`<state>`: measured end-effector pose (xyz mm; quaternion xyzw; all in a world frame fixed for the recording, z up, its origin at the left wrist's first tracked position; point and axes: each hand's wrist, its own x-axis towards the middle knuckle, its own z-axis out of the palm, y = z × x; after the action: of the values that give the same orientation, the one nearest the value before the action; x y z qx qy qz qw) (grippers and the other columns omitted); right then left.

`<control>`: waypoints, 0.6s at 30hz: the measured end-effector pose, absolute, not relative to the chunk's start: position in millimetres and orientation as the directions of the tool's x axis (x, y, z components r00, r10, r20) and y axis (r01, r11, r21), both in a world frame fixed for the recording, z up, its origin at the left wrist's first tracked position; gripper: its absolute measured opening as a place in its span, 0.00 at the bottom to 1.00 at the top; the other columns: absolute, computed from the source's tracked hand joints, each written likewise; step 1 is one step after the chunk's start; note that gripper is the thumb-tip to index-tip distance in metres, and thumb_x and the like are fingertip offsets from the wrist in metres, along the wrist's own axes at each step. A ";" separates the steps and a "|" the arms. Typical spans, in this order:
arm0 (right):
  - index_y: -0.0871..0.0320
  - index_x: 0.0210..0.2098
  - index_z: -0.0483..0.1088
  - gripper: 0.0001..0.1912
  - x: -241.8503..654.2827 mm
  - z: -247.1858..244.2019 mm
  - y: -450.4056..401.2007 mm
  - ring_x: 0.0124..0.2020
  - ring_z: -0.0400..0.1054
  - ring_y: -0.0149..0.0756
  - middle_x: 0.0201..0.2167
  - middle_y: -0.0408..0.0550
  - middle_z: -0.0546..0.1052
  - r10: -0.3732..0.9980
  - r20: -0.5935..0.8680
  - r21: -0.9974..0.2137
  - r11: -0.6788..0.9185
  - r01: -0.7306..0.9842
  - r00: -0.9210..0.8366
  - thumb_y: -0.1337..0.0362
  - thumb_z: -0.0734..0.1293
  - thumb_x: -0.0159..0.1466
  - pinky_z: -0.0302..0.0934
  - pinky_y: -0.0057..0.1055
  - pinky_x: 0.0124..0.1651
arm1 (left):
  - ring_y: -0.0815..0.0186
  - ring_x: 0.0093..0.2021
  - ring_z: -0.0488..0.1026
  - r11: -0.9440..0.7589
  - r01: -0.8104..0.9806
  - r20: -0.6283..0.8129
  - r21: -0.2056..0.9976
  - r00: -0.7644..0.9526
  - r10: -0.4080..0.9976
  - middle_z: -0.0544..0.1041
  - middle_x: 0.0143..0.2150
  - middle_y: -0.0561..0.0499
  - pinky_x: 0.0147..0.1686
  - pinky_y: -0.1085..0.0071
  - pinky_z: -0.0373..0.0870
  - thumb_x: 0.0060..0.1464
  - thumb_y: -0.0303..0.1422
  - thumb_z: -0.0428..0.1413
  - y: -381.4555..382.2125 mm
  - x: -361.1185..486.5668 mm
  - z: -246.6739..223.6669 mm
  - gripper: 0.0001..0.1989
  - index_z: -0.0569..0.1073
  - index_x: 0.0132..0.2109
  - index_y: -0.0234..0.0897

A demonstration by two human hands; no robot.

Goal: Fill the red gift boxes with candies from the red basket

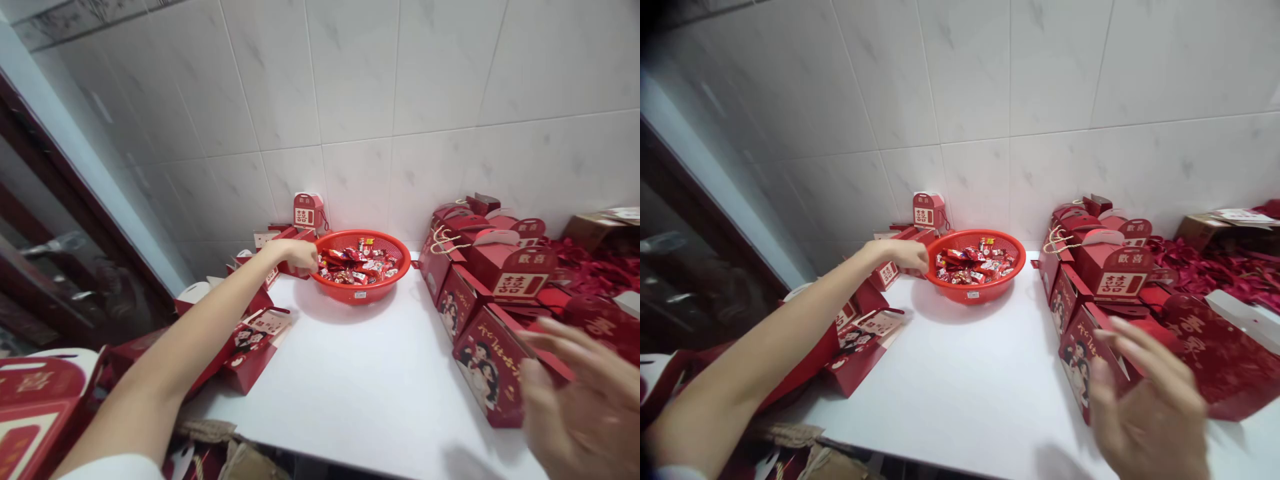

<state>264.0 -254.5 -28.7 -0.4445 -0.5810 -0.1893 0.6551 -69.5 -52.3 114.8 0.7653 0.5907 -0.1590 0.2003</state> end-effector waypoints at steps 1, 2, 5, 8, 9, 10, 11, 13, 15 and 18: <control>0.55 0.50 0.69 0.14 252.1 -26.0 -253.8 0.45 0.75 0.54 0.43 0.62 0.77 0.304 0.927 -0.362 0.571 0.737 0.219 0.66 0.67 0.64 0.70 0.55 0.45 | 0.59 0.33 0.75 -0.169 0.983 -0.534 0.078 0.184 0.825 0.78 0.30 0.46 0.33 0.68 0.71 0.45 0.37 0.60 -52.5 -74.6 110.1 0.10 0.77 0.34 0.35; 0.55 0.49 0.69 0.13 242.2 -24.8 -252.8 0.44 0.76 0.51 0.42 0.59 0.78 0.341 0.928 -0.339 0.613 0.714 0.148 0.68 0.67 0.64 0.71 0.51 0.44 | 0.57 0.32 0.75 -0.138 0.989 -0.569 0.046 0.139 0.810 0.78 0.29 0.45 0.32 0.65 0.72 0.43 0.37 0.62 -53.1 -79.9 103.3 0.11 0.78 0.33 0.35; 0.56 0.52 0.67 0.17 222.1 -26.6 -246.1 0.47 0.75 0.46 0.44 0.56 0.77 0.370 0.929 -0.275 0.715 0.642 -0.015 0.73 0.65 0.64 0.72 0.43 0.46 | 0.53 0.30 0.75 -0.122 0.992 -0.614 -0.030 0.078 0.786 0.74 0.23 0.46 0.34 0.59 0.73 0.35 0.39 0.67 -55.8 -94.8 75.9 0.14 0.78 0.29 0.34; 0.57 0.53 0.67 0.18 210.4 -29.2 -234.5 0.47 0.75 0.43 0.46 0.56 0.77 0.359 0.929 -0.237 0.772 0.590 -0.096 0.76 0.64 0.64 0.73 0.38 0.46 | 0.52 0.32 0.74 -0.140 0.986 -0.637 -0.087 0.054 0.769 0.68 0.16 0.50 0.40 0.57 0.72 0.28 0.42 0.71 -57.3 -106.0 50.9 0.17 0.76 0.22 0.36; 0.57 0.52 0.67 0.18 207.2 -29.7 -230.2 0.46 0.75 0.42 0.46 0.56 0.77 0.369 0.922 -0.242 0.783 0.573 -0.114 0.76 0.63 0.65 0.73 0.37 0.45 | 0.52 0.32 0.74 -0.149 0.984 -0.649 -0.092 0.054 0.759 0.66 0.15 0.51 0.40 0.58 0.72 0.26 0.43 0.72 -57.4 -108.6 44.7 0.18 0.76 0.21 0.37; 0.56 0.52 0.67 0.17 204.3 -30.4 -226.1 0.45 0.75 0.42 0.45 0.56 0.77 0.382 0.915 -0.253 0.792 0.556 -0.128 0.76 0.63 0.65 0.73 0.36 0.44 | 0.53 0.32 0.74 -0.157 0.983 -0.666 -0.093 0.056 0.744 0.66 0.15 0.51 0.39 0.60 0.72 0.24 0.43 0.73 -57.3 -110.6 39.6 0.19 0.75 0.20 0.37; 0.56 0.51 0.67 0.17 201.6 -31.6 -222.3 0.44 0.75 0.41 0.45 0.56 0.77 0.396 0.908 -0.268 0.800 0.536 -0.138 0.76 0.62 0.65 0.73 0.35 0.43 | 0.54 0.30 0.74 -0.160 0.983 -0.688 -0.095 0.052 0.724 0.67 0.15 0.51 0.37 0.61 0.73 0.22 0.43 0.74 -57.2 -112.1 35.7 0.20 0.75 0.18 0.37; 0.55 0.52 0.67 0.17 197.1 -36.0 -216.3 0.40 0.75 0.39 0.43 0.55 0.77 0.431 0.890 -0.307 0.807 0.504 -0.147 0.76 0.61 0.65 0.73 0.34 0.40 | 0.56 0.25 0.73 -0.154 0.981 -0.742 -0.117 0.017 0.670 0.69 0.15 0.50 0.31 0.62 0.73 0.18 0.44 0.74 -57.2 -113.7 30.4 0.22 0.73 0.16 0.37; 0.55 0.53 0.66 0.18 194.3 -42.8 -213.1 0.36 0.74 0.37 0.42 0.54 0.76 0.468 0.871 -0.349 0.802 0.484 -0.148 0.75 0.60 0.66 0.72 0.34 0.38 | 0.57 0.21 0.71 -0.133 0.979 -0.786 -0.153 -0.039 0.617 0.71 0.16 0.47 0.25 0.62 0.72 0.18 0.46 0.74 -58.0 -113.3 27.5 0.23 0.72 0.15 0.36; 0.56 0.52 0.66 0.17 193.8 -53.3 -212.4 0.32 0.73 0.35 0.43 0.54 0.75 0.529 0.834 -0.408 0.783 0.469 -0.158 0.75 0.60 0.66 0.71 0.33 0.38 | 0.54 0.19 0.72 -0.107 0.980 -0.815 -0.168 -0.077 0.575 0.73 0.16 0.43 0.20 0.60 0.71 0.20 0.45 0.74 -60.6 -108.5 25.3 0.22 0.73 0.16 0.35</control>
<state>193.8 -212.4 -53.3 -0.3280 -0.7604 0.0267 0.5598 -108.5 -60.6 25.3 0.6296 0.6174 -0.3965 0.2555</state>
